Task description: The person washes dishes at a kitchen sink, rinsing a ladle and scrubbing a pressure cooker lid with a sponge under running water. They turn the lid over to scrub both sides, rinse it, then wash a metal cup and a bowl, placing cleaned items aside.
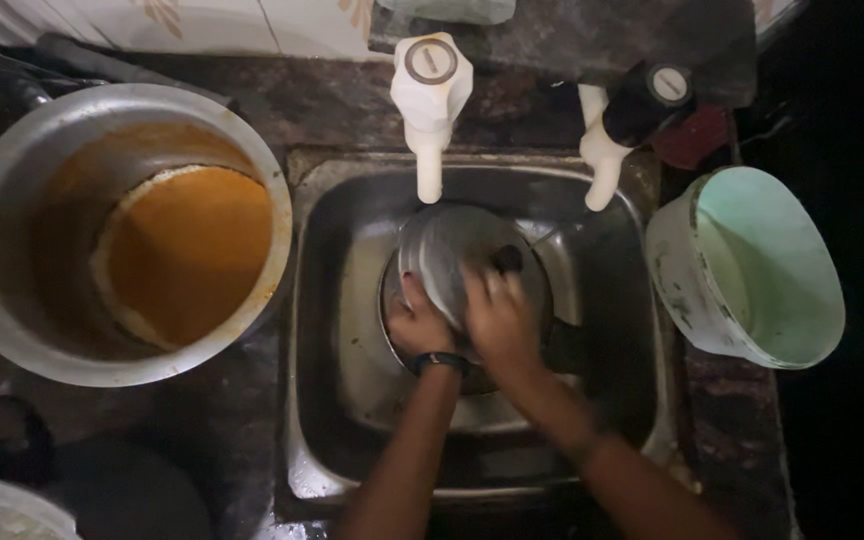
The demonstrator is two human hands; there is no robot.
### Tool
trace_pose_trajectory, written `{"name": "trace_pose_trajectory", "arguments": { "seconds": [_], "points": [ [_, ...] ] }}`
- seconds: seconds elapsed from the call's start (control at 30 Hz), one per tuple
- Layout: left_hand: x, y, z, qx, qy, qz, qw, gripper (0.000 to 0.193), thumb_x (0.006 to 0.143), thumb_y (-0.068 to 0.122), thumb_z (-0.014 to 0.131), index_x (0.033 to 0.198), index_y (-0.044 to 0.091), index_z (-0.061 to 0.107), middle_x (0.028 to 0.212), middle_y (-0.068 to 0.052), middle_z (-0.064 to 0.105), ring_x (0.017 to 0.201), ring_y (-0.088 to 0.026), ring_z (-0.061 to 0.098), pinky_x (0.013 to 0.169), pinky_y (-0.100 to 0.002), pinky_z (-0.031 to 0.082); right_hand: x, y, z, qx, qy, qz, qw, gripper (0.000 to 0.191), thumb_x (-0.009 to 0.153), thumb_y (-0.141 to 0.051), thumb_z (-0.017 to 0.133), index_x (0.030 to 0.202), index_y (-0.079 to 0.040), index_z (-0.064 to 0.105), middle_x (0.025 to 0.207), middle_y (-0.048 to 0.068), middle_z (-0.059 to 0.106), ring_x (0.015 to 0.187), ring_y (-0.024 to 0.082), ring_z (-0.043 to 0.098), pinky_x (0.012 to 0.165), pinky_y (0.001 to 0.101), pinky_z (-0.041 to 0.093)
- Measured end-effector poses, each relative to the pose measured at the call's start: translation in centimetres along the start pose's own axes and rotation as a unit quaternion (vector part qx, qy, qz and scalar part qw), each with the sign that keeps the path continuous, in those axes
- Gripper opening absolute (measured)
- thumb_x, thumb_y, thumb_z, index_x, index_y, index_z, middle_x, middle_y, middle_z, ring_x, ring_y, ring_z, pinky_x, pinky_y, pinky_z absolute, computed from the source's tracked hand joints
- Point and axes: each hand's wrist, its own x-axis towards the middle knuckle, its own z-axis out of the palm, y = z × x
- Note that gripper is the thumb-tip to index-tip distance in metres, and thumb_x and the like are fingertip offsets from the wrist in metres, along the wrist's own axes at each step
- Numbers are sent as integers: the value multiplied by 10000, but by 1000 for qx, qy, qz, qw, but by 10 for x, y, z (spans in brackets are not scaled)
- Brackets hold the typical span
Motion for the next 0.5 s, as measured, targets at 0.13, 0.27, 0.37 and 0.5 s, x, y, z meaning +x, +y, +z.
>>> {"name": "trace_pose_trajectory", "arguments": {
  "seconds": [0.13, 0.27, 0.37, 0.5],
  "points": [
    [4, 3, -3, 20, -4, 6, 1000, 680, 921, 622, 569, 817, -33, 720, 740, -303, 670, 662, -482, 639, 654, -573, 479, -43, 34, -30, 222, -145, 310, 913, 539, 843, -170, 654, 1366, -93, 547, 1200, 158, 639, 1130, 333, 610, 996, 467, 477],
    [5, 0, -1, 50, 1, 26, 998, 711, 947, 639, 554, 829, -41, 723, 785, -315, 662, 721, -505, 629, 701, -585, 473, -1, 48, -13, 526, 72, 521, 668, 506, 943, -171, 694, 1401, -88, 497, 1249, 82, 622, 1141, 227, 595, 977, 406, 476],
    [9, -5, 0, -18, -47, -57, 997, 741, 905, 653, 566, 804, -66, 712, 774, -306, 699, 725, -479, 695, 706, -575, 516, 32, 26, 9, 580, 133, 466, 655, 748, 719, -8, 790, 1351, -139, 414, 1143, 62, 619, 1042, 209, 617, 879, 368, 547],
    [17, -15, 2, 14, 6, 63, 998, 741, 943, 630, 539, 836, -82, 710, 773, -352, 650, 715, -533, 617, 687, -617, 456, 56, 21, 20, 678, 158, 420, 582, 657, 550, 204, 606, 1160, -40, 597, 915, 83, 593, 801, 260, 640, 674, 364, 569]
  ]
}}
